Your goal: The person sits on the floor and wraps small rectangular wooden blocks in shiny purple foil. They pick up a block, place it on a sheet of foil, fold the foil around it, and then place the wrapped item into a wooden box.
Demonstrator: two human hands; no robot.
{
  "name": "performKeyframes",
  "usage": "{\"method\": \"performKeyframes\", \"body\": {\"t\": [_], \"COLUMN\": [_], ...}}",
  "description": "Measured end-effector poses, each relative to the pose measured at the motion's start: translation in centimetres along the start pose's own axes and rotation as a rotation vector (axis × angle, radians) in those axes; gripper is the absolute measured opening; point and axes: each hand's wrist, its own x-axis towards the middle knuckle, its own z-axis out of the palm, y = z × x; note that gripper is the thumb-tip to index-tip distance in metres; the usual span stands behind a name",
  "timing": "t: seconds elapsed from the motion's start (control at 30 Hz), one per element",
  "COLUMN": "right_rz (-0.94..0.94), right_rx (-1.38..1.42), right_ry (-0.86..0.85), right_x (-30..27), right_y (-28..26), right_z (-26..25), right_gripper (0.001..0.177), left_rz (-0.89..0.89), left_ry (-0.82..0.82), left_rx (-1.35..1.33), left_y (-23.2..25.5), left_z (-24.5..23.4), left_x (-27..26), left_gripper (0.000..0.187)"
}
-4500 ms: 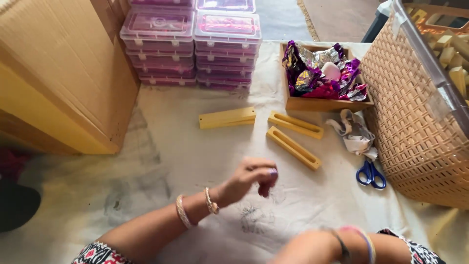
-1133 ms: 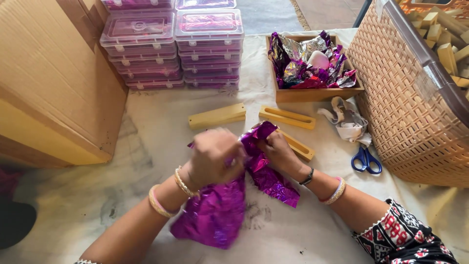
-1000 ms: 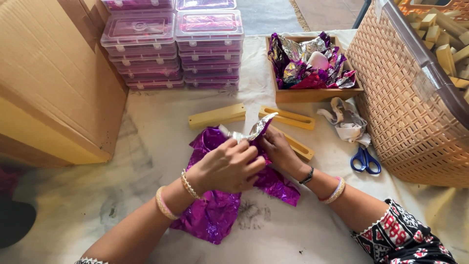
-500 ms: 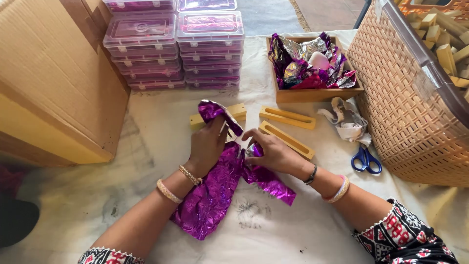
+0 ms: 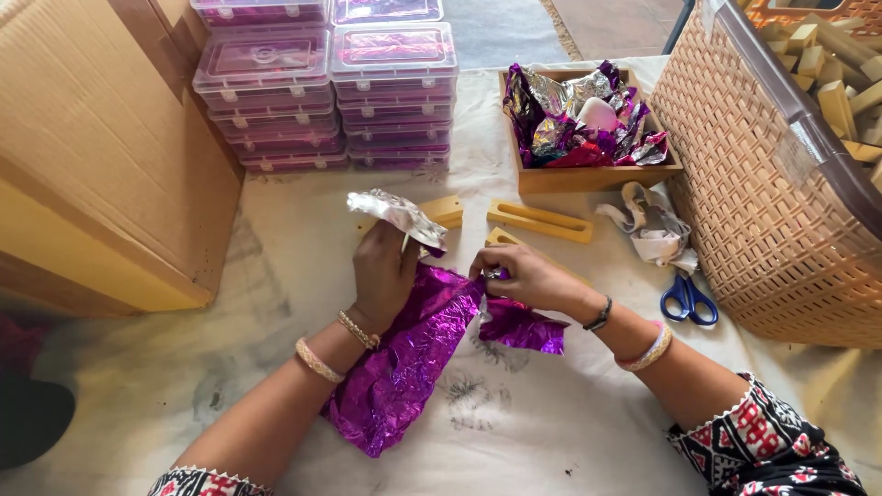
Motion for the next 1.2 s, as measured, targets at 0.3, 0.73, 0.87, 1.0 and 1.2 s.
{"method": "performKeyframes", "body": {"t": [0.3, 0.73, 0.87, 1.0, 1.2], "right_rz": [-0.118, -0.112, -0.155, -0.205, -0.126], "right_rx": [-0.043, -0.242, -0.39, -0.548, -1.131], "right_ry": [0.111, 0.584, 0.852, 0.985, 1.157], "right_x": [-0.1, -1.0, -2.8, -5.6, -14.0], "right_y": [-1.3, 0.0, 0.0, -2.5, -9.8], "right_z": [0.0, -7.6, -11.9, -15.3, -17.9], "right_gripper": [0.031, 0.018, 0.026, 0.029, 0.018], "left_rz": [-0.049, 0.137, 0.183, 0.176, 0.169], "left_ry": [-0.055, -0.265, -0.32, -0.347, -0.368], "left_rx": [-0.064, -0.021, -0.024, -0.016, -0.034], "left_y": [1.2, 2.1, 2.0, 2.0, 2.1], "left_z": [0.1, 0.1, 0.3, 0.5, 0.4], "left_x": [-0.1, -0.2, -0.3, -0.1, 0.1], "left_gripper": [0.022, 0.023, 0.023, 0.021, 0.024]}}
